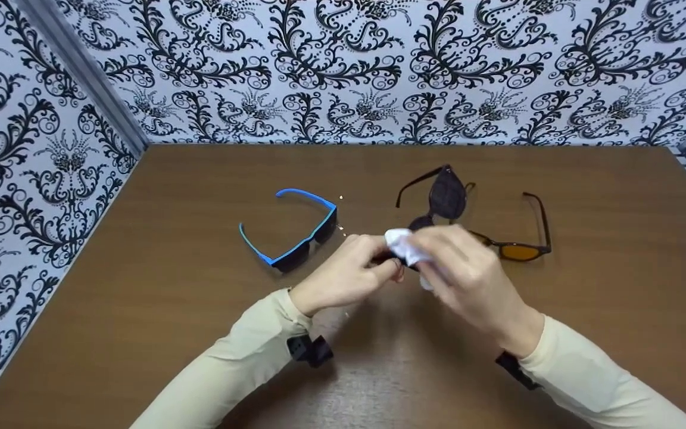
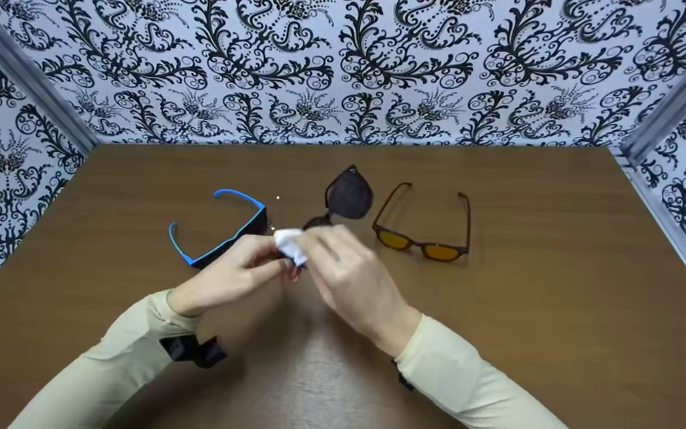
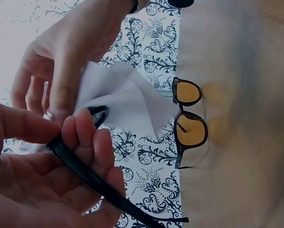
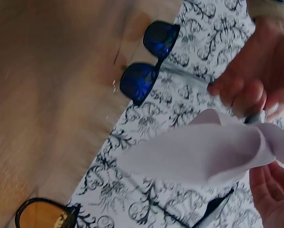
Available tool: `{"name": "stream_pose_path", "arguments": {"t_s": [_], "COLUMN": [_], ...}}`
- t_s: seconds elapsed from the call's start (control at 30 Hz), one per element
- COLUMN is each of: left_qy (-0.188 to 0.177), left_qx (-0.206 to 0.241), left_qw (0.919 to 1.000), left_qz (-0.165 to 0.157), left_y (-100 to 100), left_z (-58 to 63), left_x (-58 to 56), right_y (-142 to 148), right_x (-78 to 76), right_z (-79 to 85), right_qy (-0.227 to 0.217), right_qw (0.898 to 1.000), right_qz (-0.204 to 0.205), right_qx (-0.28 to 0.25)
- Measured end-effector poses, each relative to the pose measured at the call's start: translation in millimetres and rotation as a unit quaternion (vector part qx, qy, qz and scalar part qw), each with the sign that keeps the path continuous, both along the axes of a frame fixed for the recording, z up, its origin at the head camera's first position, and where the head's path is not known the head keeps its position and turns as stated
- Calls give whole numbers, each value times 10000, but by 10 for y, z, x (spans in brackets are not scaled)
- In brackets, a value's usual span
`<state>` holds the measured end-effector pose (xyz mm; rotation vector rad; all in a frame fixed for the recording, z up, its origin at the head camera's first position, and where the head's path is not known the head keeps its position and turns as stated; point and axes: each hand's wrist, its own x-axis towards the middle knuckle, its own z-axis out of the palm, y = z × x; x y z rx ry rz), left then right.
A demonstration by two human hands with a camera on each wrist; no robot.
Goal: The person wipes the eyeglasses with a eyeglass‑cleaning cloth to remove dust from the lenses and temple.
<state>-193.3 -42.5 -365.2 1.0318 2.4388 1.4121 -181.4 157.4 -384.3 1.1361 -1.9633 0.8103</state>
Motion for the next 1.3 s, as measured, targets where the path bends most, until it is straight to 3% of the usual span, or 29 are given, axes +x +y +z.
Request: {"name": "stream_pose_path", "arguments": {"t_s": [0.13,0.33,0.4,0.6,0.7,0.9,0.97,1.17,1.23,1.3], "left_qy": [62,115,220,308,370,550,569,640,676,634], "left_qx": [-20,-281,-396,-402,-492,-1041,-1155,-1098,-1102,-1154], "left_qw": [10000,9995,9989,9987,9981,9925,9911,9915,9912,9908], "left_qz": [29,-63,-129,-50,-58,-326,-332,-263,-287,-309], "left_y": [-20,-9,16,12,-17,3,21,15,-7,-24], "left_z": [-10,-8,-5,9,17,5,-1,20,37,51], "left_x": [9,4,3,-7,-19,-16,-13,-7,-5,0], "right_y": [60,165,136,62,87,106,82,35,61,102], "right_x": [28,-30,-38,56,98,92,89,147,159,148], "right_z": [-29,34,69,112,129,218,240,185,156,148], "right_qy": [198,-89,-151,-42,-218,-1044,-1081,-803,-795,-759], "right_qw": [9992,9977,9966,9958,9889,9667,9686,9816,9812,9799], "right_qz": [244,-673,-815,-566,-854,-1584,-1456,-482,-502,-785], "right_qx": [231,17,20,724,1195,1718,1700,1666,1684,1673]}}
